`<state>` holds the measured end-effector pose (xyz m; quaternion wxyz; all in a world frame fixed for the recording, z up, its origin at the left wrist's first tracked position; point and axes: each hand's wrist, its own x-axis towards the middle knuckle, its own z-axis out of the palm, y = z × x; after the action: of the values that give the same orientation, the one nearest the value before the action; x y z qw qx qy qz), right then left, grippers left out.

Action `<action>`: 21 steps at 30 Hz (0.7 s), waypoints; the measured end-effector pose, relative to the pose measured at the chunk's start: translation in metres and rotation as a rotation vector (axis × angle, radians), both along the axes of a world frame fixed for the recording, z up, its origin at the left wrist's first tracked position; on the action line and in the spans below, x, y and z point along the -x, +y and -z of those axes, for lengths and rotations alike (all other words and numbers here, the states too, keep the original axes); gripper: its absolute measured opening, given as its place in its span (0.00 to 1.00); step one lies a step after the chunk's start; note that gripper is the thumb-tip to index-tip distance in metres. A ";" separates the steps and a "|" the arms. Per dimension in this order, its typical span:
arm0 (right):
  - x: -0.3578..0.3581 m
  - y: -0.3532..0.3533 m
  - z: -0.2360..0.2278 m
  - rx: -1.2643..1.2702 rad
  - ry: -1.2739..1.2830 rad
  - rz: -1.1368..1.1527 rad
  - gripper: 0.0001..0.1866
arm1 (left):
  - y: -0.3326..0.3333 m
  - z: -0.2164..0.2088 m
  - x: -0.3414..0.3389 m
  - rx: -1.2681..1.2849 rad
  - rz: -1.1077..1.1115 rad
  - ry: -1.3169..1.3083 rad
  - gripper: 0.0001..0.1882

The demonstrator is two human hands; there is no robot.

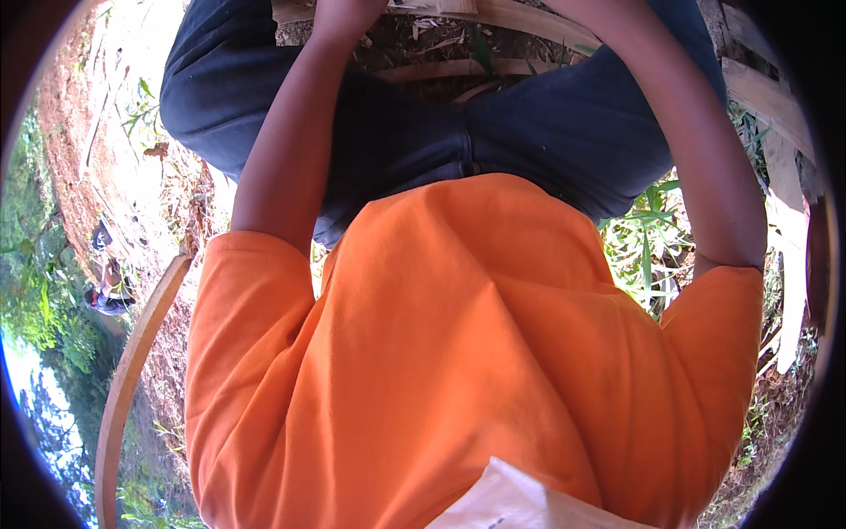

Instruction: The person sits cross-legged on the ground and carves a small piece of wood using a chisel and a hammer. They repeatedly strike the chisel to shape the wood, occasionally adjusting its position and clearing away wood shavings.

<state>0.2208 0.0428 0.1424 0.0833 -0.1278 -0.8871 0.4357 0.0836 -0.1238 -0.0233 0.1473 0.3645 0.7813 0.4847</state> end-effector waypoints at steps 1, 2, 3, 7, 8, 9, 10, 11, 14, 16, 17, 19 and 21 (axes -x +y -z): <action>0.001 0.009 0.002 -0.026 -0.088 -0.085 0.16 | 0.002 0.000 0.003 -0.019 0.009 0.011 0.10; 0.003 0.015 0.003 -0.053 -0.177 -0.170 0.16 | 0.003 0.000 0.005 -0.001 0.000 -0.018 0.10; 0.006 0.017 0.006 -0.025 -0.053 -0.099 0.16 | 0.004 0.001 0.006 0.017 -0.009 -0.048 0.10; 0.010 0.019 0.015 -0.003 -0.018 -0.102 0.14 | 0.004 -0.002 0.007 0.066 0.003 -0.002 0.11; 0.010 0.020 0.015 -0.026 -0.110 -0.176 0.14 | 0.003 0.001 0.007 0.042 0.007 -0.009 0.11; 0.010 0.019 0.014 -0.016 -0.068 -0.134 0.14 | 0.002 0.005 0.006 0.018 0.011 -0.015 0.11; 0.010 0.015 0.011 -0.007 -0.029 -0.087 0.14 | 0.004 0.006 0.006 -0.007 0.019 -0.025 0.11; 0.010 0.010 0.008 0.002 0.009 -0.040 0.14 | 0.005 0.005 0.006 0.002 0.013 -0.060 0.11; 0.006 0.012 0.017 -0.004 -0.032 -0.048 0.14 | 0.004 0.005 0.006 0.039 0.003 -0.126 0.11; 0.006 0.013 0.016 -0.018 -0.098 -0.048 0.14 | 0.006 0.007 0.008 0.063 0.015 -0.104 0.11; 0.006 0.013 0.010 -0.023 -0.123 -0.019 0.14 | 0.007 0.006 0.009 0.059 0.009 -0.101 0.11; 0.005 0.013 0.006 0.002 -0.060 0.040 0.14 | 0.005 0.007 0.009 0.055 -0.001 -0.101 0.11; 0.001 0.010 0.009 0.062 0.116 0.101 0.14 | 0.005 0.008 0.008 0.073 0.007 -0.089 0.12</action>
<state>0.2196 0.0527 0.1334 0.1524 -0.1496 -0.8592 0.4650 0.0753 -0.1185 -0.0309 0.1968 0.3395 0.7900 0.4710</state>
